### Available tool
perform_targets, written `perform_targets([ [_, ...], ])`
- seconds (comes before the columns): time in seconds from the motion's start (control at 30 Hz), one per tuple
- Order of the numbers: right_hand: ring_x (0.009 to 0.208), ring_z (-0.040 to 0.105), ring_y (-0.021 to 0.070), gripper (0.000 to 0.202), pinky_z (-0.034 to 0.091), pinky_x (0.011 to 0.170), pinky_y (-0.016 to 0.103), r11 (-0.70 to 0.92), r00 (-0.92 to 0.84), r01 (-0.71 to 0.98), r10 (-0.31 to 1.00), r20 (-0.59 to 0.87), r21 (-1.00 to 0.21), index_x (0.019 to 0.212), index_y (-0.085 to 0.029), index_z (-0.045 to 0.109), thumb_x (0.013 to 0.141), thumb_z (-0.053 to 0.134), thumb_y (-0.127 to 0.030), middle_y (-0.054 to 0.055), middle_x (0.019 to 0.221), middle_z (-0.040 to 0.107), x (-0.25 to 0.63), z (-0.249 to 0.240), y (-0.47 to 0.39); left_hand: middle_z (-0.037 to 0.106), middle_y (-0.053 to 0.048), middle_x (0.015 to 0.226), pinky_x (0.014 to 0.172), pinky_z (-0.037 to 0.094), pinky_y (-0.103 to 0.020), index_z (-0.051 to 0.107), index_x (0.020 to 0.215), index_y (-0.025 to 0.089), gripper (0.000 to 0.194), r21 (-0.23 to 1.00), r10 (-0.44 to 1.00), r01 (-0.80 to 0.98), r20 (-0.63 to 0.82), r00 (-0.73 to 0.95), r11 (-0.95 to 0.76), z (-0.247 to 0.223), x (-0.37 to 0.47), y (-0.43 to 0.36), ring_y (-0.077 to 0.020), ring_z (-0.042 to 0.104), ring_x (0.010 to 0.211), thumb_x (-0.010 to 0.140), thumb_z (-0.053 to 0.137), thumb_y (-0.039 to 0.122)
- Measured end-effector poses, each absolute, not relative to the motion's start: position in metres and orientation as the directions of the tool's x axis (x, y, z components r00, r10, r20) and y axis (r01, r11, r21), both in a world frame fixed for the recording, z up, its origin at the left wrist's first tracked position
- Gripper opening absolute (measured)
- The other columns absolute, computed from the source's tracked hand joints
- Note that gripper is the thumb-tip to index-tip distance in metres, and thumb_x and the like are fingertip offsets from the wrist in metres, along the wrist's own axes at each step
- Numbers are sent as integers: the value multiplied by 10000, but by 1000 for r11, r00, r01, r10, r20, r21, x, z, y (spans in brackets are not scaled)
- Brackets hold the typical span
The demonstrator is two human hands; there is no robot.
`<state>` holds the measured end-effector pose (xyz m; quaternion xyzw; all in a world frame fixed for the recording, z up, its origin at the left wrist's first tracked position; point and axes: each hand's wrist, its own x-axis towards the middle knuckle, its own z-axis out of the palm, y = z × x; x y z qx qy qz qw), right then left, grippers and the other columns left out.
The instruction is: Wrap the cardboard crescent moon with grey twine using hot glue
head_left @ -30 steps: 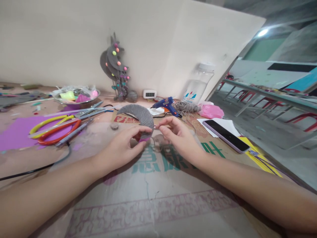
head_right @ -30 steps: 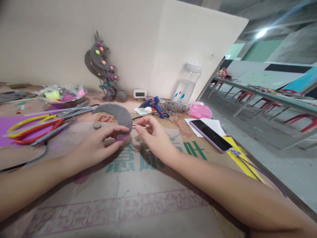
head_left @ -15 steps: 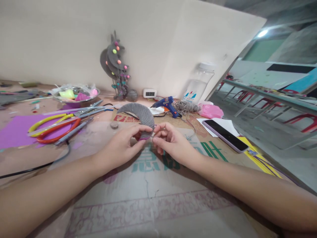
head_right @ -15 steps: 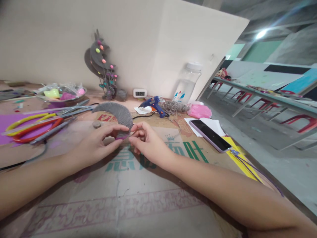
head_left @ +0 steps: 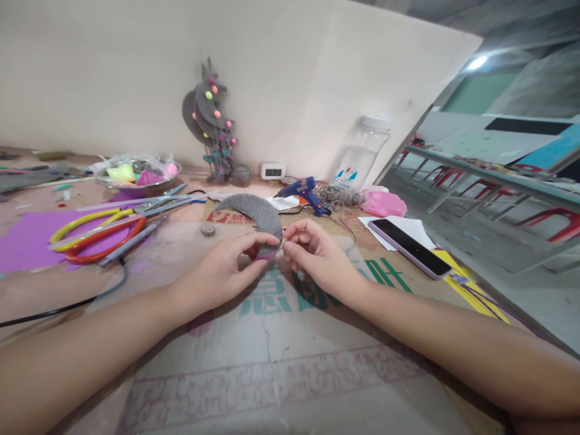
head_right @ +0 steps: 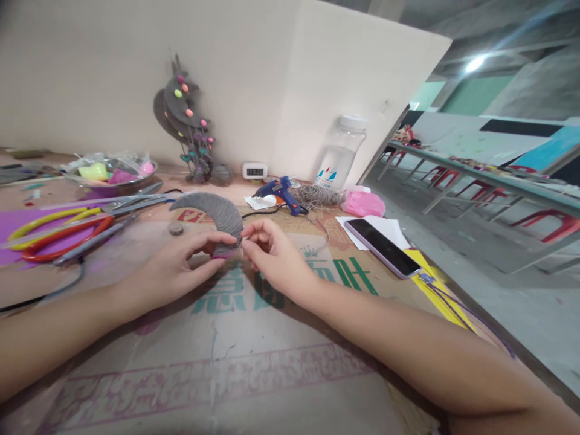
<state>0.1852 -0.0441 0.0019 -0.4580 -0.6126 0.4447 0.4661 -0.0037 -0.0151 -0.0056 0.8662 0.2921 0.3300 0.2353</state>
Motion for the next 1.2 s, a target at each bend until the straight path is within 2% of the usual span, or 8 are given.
perform_targets([
  [0.23, 471, 461, 50, 129, 362, 467, 190, 158, -129, 142, 982, 140, -977, 886, -200, 455, 808, 552, -235, -81, 608, 496, 187, 1, -41, 637, -14, 982, 764, 474, -283, 546, 1113, 236, 261, 624, 676, 345, 429, 599, -702, -5, -5, -18, -141, 575, 825, 857, 494, 233],
  [0.4, 492, 448, 59, 181, 357, 483, 200, 120, -158, 145, 983, 97, -982, 937, -180, 500, 825, 539, -316, -70, 600, 481, 188, 2, -40, 633, -9, 950, 759, 472, -282, 548, 1109, 235, 277, 653, 694, 347, 396, 601, -673, -4, -5, -17, -140, 569, 812, 836, 508, 211],
  [0.47, 480, 414, 55, 193, 338, 474, 199, 105, -177, 173, 981, 74, -979, 885, -171, 530, 829, 533, -355, -68, 575, 462, 188, 3, -40, 631, -5, 938, 751, 476, -280, 547, 1111, 235, 289, 667, 688, 334, 375, 622, -666, -5, -5, -17, -140, 570, 812, 826, 512, 198],
  [0.63, 431, 334, 49, 226, 255, 422, 197, 61, -187, 236, 982, 17, -970, 753, -173, 526, 810, 556, -389, -82, 492, 407, 188, 4, -43, 603, -7, 1086, 843, 471, -304, 523, 1120, 250, 313, 709, 642, 268, 329, 692, -652, -8, -5, -19, -147, 578, 921, 811, 530, 199],
  [0.77, 439, 338, 51, 236, 259, 426, 196, 69, -188, 231, 982, 25, -970, 748, -171, 529, 798, 561, -399, -83, 492, 401, 187, 4, -44, 595, -13, 995, 732, 503, -286, 482, 1124, 241, 292, 801, 690, 238, 273, 670, -549, -8, -5, -20, -142, 592, 834, 833, 508, 253],
  [0.97, 446, 346, 52, 220, 261, 422, 201, 84, -211, 214, 977, 38, -973, 746, -170, 542, 784, 570, -385, -70, 530, 419, 186, 3, -44, 559, 9, 800, 674, 471, -268, 478, 856, 201, 92, 866, 822, 205, 321, 469, -455, -5, -2, -12, -131, 563, 736, 841, 495, 290],
  [1.1, 454, 353, 55, 223, 271, 433, 208, 100, -227, 187, 972, 56, -977, 733, -175, 539, 784, 578, -389, -67, 534, 418, 186, 2, -45, 537, 16, 651, 608, 419, -258, 511, 657, 191, 305, 798, 804, 350, 259, 535, -490, 2, -2, -10, -137, 520, 648, 867, 434, 398],
  [1.2, 464, 361, 58, 209, 274, 441, 209, 103, -256, 185, 965, 53, -977, 739, -174, 544, 786, 581, -374, -67, 538, 423, 186, 2, -44, 493, 28, 604, 551, 378, -250, 501, 622, 189, 331, 747, 803, 421, 249, 541, -515, 4, -3, -10, -129, 483, 600, 858, 450, 415],
])
